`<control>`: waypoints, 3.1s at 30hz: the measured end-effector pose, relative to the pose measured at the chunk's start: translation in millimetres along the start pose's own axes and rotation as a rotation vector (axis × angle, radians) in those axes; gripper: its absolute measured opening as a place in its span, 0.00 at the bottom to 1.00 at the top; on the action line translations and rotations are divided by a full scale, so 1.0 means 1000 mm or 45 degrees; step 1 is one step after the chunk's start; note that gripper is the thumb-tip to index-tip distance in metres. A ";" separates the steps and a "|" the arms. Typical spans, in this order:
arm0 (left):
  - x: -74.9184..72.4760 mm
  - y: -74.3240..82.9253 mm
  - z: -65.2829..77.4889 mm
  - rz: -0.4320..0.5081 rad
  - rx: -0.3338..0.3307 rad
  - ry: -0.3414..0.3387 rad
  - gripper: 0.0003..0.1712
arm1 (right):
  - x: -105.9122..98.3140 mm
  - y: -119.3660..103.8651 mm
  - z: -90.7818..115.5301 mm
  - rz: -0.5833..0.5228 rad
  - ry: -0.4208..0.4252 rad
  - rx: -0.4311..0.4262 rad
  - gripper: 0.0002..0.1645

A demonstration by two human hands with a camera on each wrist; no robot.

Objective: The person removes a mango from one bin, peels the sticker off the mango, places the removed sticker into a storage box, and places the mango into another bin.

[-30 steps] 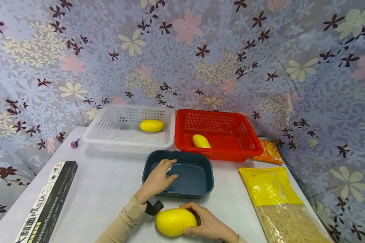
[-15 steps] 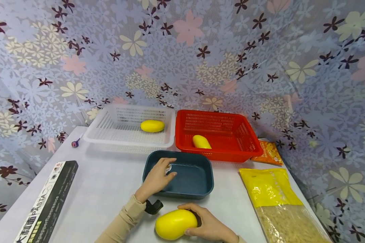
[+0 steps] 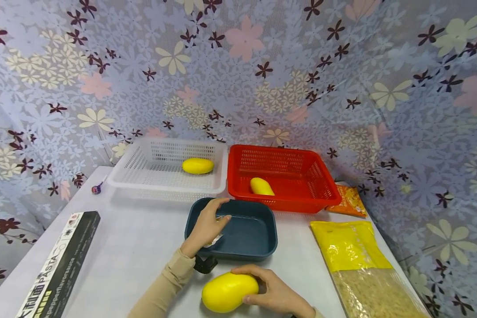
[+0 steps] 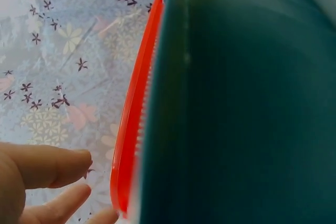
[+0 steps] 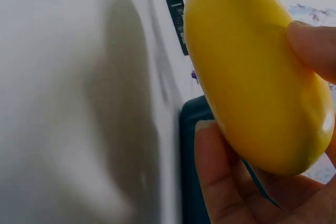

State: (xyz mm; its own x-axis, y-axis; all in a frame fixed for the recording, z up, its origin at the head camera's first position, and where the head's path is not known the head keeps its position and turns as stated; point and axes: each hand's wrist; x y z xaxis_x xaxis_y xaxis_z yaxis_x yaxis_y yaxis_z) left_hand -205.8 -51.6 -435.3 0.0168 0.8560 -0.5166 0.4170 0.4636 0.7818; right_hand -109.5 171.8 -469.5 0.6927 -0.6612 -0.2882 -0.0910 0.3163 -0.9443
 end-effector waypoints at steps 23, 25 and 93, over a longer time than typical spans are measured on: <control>0.021 0.020 -0.040 -0.070 -0.034 -0.179 0.42 | -0.019 -0.014 0.012 -0.040 0.151 -0.036 0.30; 0.023 0.020 -0.045 -0.076 -0.038 -0.174 0.42 | -0.021 -0.014 0.012 -0.043 0.163 -0.037 0.29; 0.045 -0.001 -0.077 -0.141 -0.142 -0.018 0.52 | -0.161 -0.045 -0.066 0.064 0.787 -0.183 0.36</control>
State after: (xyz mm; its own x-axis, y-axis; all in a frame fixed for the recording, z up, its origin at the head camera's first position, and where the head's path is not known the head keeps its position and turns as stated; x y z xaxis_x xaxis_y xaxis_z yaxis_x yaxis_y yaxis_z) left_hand -275.3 4.2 -432.3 -0.0103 0.7955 -0.6058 0.3138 0.5778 0.7534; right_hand -264.3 219.6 -391.1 0.1478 -0.9322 -0.3305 -0.2372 0.2910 -0.9268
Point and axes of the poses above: each hand's wrist, its own z-axis away from the middle knuckle, its own x-axis out of the palm, y = z × x, and after that the axes turned 5 degrees about x, right-handed
